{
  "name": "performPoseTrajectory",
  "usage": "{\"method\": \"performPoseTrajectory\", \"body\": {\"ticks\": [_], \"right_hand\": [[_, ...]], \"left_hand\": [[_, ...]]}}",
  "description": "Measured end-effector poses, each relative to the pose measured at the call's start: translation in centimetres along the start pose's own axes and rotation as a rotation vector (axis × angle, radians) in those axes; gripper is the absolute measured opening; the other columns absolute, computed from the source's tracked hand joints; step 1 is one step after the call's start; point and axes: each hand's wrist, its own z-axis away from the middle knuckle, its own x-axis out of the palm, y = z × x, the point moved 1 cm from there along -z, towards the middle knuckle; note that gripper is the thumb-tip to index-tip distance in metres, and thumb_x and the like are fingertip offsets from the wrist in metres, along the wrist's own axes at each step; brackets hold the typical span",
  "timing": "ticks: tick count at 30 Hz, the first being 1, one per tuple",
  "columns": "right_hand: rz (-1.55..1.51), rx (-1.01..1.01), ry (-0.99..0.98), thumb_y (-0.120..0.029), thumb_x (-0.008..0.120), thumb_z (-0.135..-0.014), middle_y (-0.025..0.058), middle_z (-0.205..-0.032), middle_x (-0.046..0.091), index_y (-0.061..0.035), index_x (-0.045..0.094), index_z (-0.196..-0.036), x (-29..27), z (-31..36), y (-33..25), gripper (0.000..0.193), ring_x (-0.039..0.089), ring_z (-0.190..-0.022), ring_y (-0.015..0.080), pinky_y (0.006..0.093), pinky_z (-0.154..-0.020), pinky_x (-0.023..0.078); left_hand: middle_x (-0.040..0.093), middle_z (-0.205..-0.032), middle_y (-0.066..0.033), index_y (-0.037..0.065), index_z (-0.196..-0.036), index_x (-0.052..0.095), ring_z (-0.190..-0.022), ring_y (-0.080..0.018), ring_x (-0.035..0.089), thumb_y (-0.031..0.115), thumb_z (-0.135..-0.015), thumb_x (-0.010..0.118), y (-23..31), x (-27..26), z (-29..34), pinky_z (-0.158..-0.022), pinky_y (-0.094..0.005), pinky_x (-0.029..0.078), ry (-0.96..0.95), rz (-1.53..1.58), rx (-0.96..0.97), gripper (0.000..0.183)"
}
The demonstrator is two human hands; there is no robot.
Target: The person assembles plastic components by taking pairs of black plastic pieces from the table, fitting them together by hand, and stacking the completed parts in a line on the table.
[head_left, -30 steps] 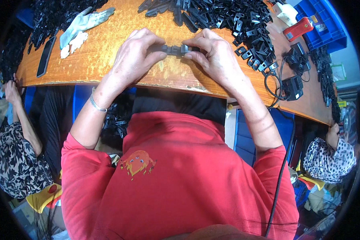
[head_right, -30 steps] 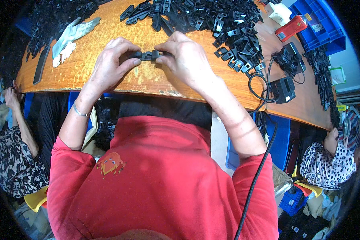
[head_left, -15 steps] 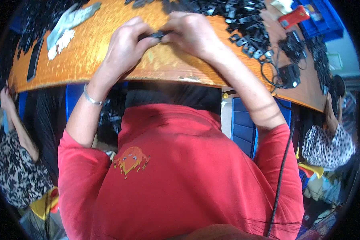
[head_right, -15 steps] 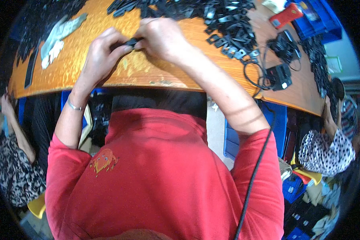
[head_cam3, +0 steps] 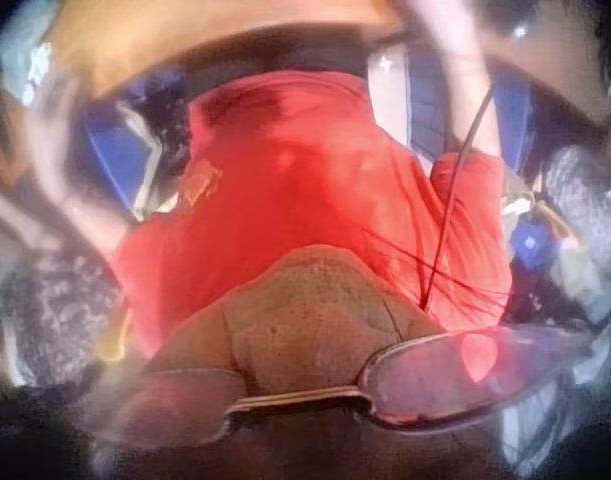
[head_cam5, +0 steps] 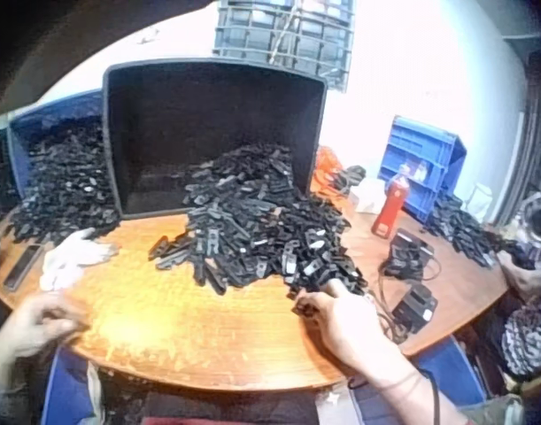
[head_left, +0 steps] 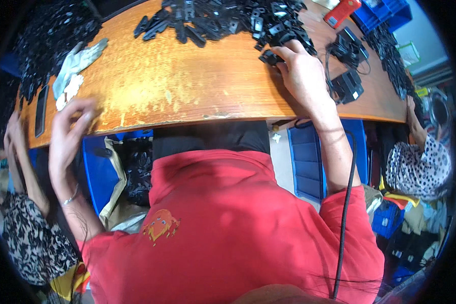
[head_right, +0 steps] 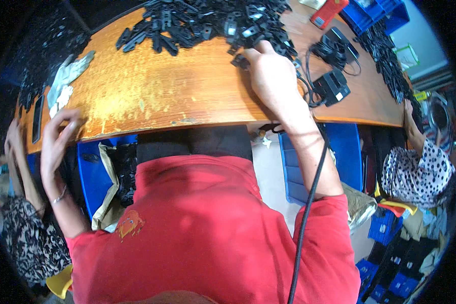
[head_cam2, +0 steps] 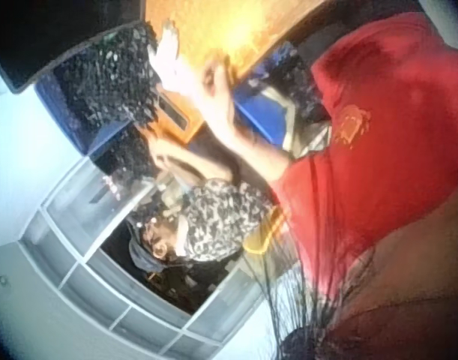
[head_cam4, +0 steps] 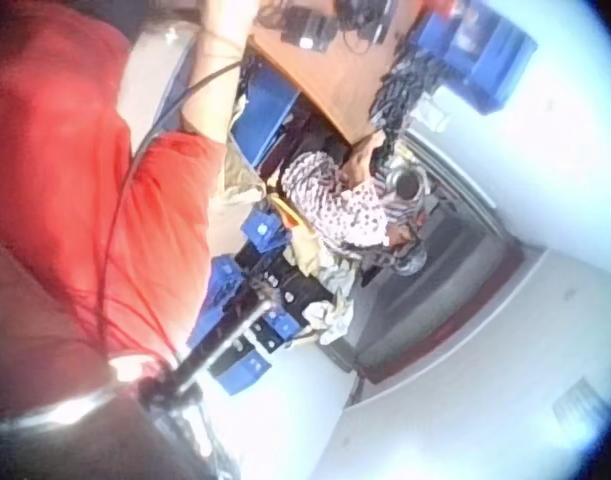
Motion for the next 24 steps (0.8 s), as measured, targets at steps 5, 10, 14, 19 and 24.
{"method": "performPoseTrajectory", "body": {"ticks": [5,10,14,19,24], "right_hand": [[0.054,0.041,-0.061,-0.004,0.074,-0.092,0.0121,-0.117,0.069,-0.0069,0.079,-0.116,2.8,-1.6,0.1,0.025,0.075,-0.095,0.037,0.0453,-0.084,0.061],[-0.151,-0.226,0.093,-0.011,0.075,-0.097,0.0084,-0.117,0.072,-0.0087,0.079,-0.11,3.6,-2.4,-1.8,0.014,0.076,-0.096,0.0327,0.0401,-0.083,0.062],[-0.219,-0.15,0.128,-0.013,0.073,-0.096,0.008,-0.109,0.073,-0.0104,0.079,-0.106,3.0,-2.5,-1.7,0.012,0.075,-0.093,0.0325,0.0426,-0.08,0.062],[-0.321,-0.158,0.108,-0.016,0.076,-0.093,0.0085,-0.101,0.071,-0.0111,0.079,-0.103,3.7,-2.7,-3.4,0.012,0.074,-0.088,0.0333,0.0435,-0.077,0.061],[-0.413,-0.219,0.06,-0.012,0.079,-0.091,0.0107,-0.103,0.071,-0.0082,0.078,-0.11,4.8,-4.3,-6.6,0.019,0.075,-0.09,0.0343,0.0426,-0.079,0.061]], "left_hand": [[0.071,-0.104,-0.013,0.004,-0.123,0.073,-0.099,-0.0257,0.072,0.007,-0.096,0.07,5.7,7.5,-7.9,-0.088,-0.0375,0.056,-0.051,-0.185,0.277,0.028],[0.069,-0.108,-0.016,0.007,-0.123,0.073,-0.105,-0.0356,0.071,0.006,-0.095,0.069,7.6,12.2,-14.1,-0.092,-0.0464,0.055,0.069,-0.325,0.502,0.028],[0.065,-0.112,-0.0125,0.011,-0.125,0.073,-0.114,-0.0323,0.066,0.006,-0.095,0.068,7.2,14.0,-17.5,-0.096,-0.0458,0.055,0.184,-0.586,0.706,0.03],[0.063,-0.117,-0.0099,0.007,-0.117,0.066,-0.116,-0.0342,0.061,0.005,-0.088,0.076,7.2,14.4,-19.0,-0.097,-0.0462,0.054,0.183,-0.652,0.844,0.03],[0.065,-0.108,-0.0116,0.005,-0.105,0.061,-0.11,-0.0363,0.064,0.008,-0.088,0.078,7.5,13.6,-18.4,-0.093,-0.0483,0.054,0.089,-0.599,0.859,0.025]]}}
